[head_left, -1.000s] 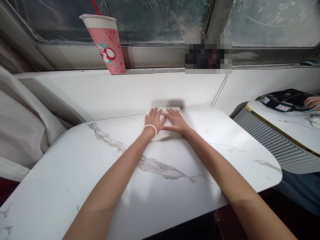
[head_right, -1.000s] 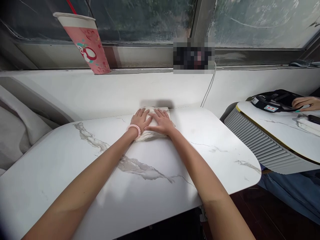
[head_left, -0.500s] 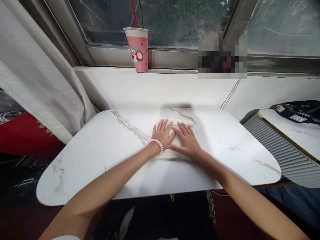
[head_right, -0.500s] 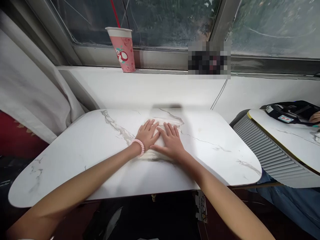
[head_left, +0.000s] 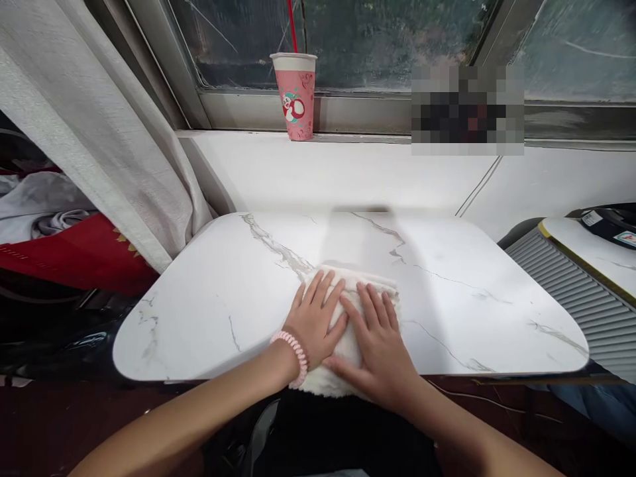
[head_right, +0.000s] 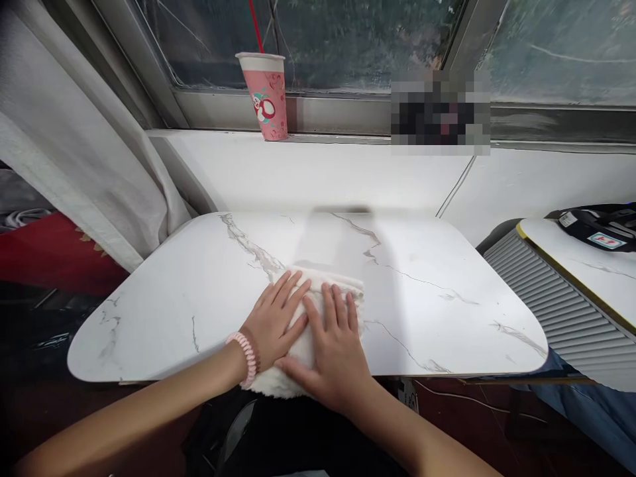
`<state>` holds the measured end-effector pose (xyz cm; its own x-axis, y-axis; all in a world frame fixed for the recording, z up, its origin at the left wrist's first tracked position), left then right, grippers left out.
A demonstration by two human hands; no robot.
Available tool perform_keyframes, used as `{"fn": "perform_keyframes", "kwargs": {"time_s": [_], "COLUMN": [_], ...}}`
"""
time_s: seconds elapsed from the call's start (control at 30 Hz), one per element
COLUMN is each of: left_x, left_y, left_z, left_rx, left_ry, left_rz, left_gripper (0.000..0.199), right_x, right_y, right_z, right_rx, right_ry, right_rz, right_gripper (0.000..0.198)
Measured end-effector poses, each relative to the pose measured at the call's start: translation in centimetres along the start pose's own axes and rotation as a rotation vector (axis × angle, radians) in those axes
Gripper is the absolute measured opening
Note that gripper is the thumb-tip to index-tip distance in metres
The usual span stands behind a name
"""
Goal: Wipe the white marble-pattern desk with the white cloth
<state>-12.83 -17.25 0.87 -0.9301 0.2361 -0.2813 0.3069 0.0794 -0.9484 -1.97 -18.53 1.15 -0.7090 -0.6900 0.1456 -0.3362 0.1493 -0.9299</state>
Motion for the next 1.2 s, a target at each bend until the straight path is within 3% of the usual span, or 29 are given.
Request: {"fn": "perform_keyframes", "kwargs": {"time_s": [0.2, 0.4, 0.53, 0.87, 1.2], "left_x": [3.4, 6.1, 7.7, 13.1, 18.9], "left_y": [-1.2, -1.7, -1.8, -1.6, -2.3], "left_z": [1.9, 0.4, -2.4, -13.1, -18.9], "left_rx": [-0.033, -0.020, -0.020, -0.068, -0.130], "left_ry": [-0.058, -0.126, -0.165, -0.110, -0.090], "left_rz": [-0.010, 0.013, 0.001, 0.057, 0.128], "left_gripper": [0.056, 0.056, 0.056, 0.053, 0.051], "right_x": [2.8, 2.9, 1.8, -3.6, -5.0], "right_y": [1.1, 2.5, 3.5, 6.4, 9.0], "right_z": [-2.0, -5.5, -8.3, -17.0, -24.3], "right_rx": [0.063, 0.161, 0.178, 0.182, 0.232], "right_ry": [-0.068, -0.125, -0.121, 0.064, 0.119], "right_rz": [-0.077, -0.091, -0.075, -0.028, 0.000], "right_gripper": [0.089, 0.092, 0.091, 0.086, 0.089]}}
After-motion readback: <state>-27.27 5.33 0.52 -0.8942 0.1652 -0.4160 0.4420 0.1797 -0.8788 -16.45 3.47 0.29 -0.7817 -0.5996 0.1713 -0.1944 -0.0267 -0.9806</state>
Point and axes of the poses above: each hand's wrist, its own z-axis away from the middle knuckle, its own y-axis out of the palm, x = y × z, the point moved 7 cm from there along -z, towards the middle knuckle, and after that the axes turned 3 degrees about z, right-handed, at the moved point
